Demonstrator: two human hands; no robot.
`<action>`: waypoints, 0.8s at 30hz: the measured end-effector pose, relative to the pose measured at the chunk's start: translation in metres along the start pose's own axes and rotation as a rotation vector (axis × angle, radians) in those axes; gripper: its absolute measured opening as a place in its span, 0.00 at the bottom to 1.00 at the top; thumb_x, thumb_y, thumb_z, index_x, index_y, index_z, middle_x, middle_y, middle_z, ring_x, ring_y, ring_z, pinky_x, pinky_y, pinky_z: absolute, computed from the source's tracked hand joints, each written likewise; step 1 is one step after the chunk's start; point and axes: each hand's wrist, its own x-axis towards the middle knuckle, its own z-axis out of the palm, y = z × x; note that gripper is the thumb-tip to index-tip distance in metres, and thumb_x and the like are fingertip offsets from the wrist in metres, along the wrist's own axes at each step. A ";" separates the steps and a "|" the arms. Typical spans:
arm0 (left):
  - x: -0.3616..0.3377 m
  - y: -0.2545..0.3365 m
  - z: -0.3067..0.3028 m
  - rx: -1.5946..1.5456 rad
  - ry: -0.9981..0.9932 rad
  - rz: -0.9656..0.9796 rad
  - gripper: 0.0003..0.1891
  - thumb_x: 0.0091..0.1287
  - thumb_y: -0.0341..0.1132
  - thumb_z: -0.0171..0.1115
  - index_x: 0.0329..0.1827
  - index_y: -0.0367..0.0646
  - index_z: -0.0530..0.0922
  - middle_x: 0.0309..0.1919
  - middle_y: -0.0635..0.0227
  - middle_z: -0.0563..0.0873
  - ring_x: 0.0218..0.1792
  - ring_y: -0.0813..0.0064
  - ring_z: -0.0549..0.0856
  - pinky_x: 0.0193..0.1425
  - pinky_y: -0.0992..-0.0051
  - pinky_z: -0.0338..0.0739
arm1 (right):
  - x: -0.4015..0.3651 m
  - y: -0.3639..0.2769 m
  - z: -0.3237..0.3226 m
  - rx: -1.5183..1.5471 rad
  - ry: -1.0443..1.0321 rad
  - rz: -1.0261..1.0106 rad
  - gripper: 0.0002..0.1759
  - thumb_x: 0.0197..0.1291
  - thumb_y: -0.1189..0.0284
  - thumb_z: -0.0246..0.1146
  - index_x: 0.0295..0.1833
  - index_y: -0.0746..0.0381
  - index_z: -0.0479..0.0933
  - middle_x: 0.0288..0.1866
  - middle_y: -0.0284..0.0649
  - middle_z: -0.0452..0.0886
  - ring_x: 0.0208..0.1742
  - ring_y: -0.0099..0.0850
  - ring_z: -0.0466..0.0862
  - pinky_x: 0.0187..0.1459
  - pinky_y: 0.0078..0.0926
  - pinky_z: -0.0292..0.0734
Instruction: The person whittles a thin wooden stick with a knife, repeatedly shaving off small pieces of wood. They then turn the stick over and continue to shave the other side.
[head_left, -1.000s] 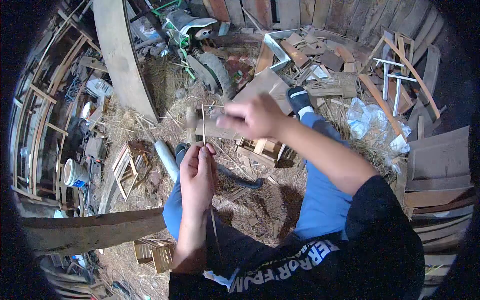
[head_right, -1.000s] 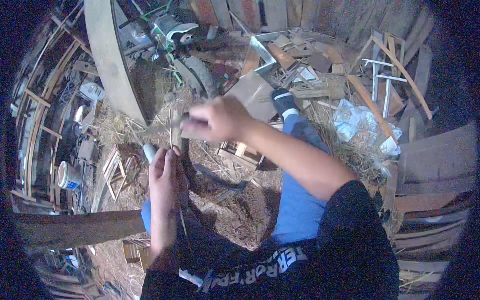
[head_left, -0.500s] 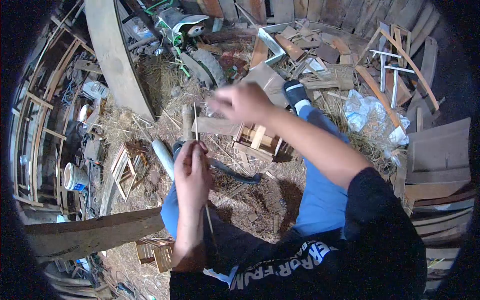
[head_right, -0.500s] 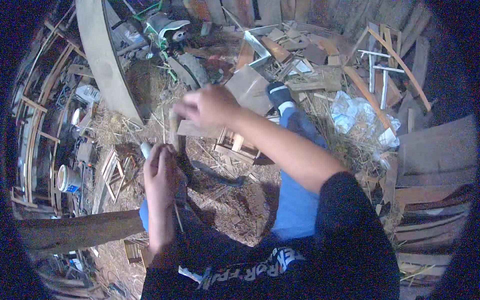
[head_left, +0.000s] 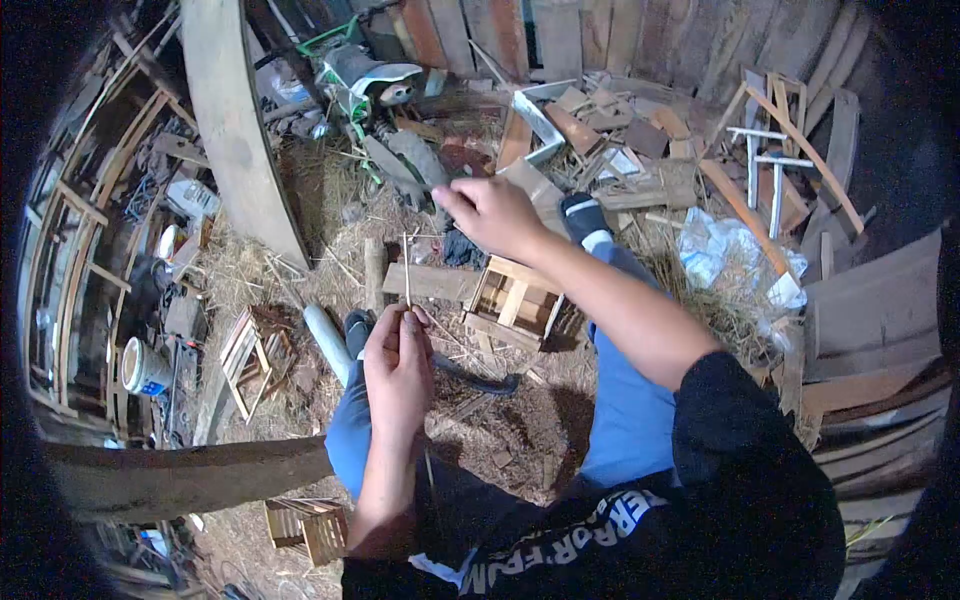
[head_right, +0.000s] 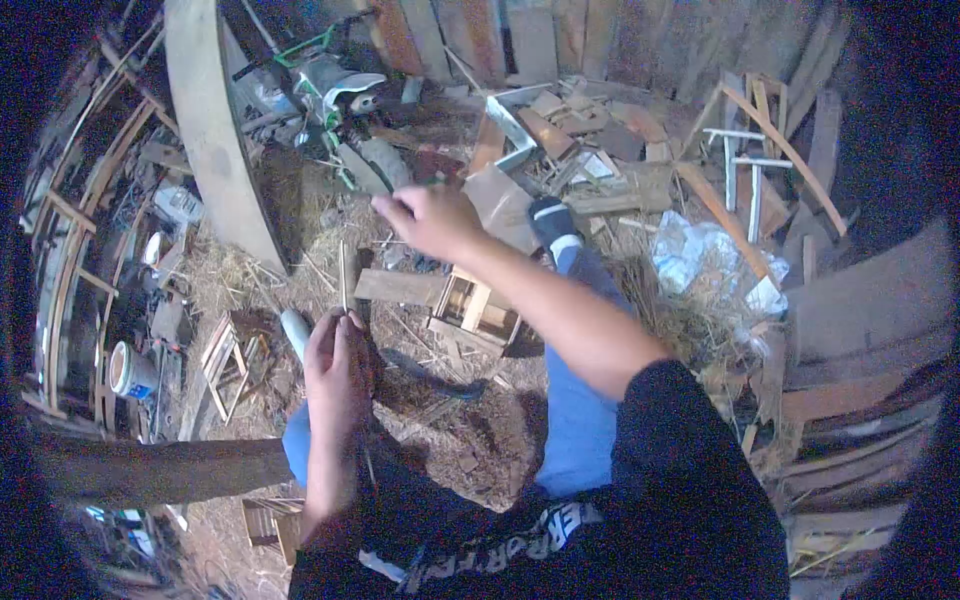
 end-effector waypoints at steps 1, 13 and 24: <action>0.004 0.002 -0.001 0.006 0.037 -0.004 0.10 0.86 0.35 0.50 0.45 0.42 0.77 0.24 0.82 0.70 0.23 0.92 0.66 0.24 0.84 0.58 | -0.012 -0.016 -0.001 0.097 0.013 -0.041 0.30 0.73 0.42 0.58 0.35 0.57 0.86 0.26 0.49 0.85 0.30 0.52 0.88 0.34 0.48 0.81; -0.004 0.005 0.001 -0.045 -0.059 0.041 0.10 0.86 0.32 0.49 0.44 0.40 0.76 0.26 0.81 0.71 0.24 0.91 0.65 0.27 0.84 0.57 | 0.015 0.026 0.005 0.084 0.067 0.054 0.35 0.77 0.43 0.54 0.27 0.62 0.79 0.23 0.46 0.84 0.27 0.42 0.86 0.32 0.39 0.76; 0.005 0.016 0.001 -0.400 -0.302 -0.207 0.11 0.86 0.42 0.48 0.46 0.47 0.75 0.22 0.79 0.70 0.15 0.86 0.61 0.17 0.80 0.54 | -0.034 -0.048 -0.027 1.320 -0.384 0.325 0.16 0.81 0.57 0.57 0.48 0.60 0.77 0.22 0.21 0.64 0.17 0.11 0.61 0.18 0.14 0.53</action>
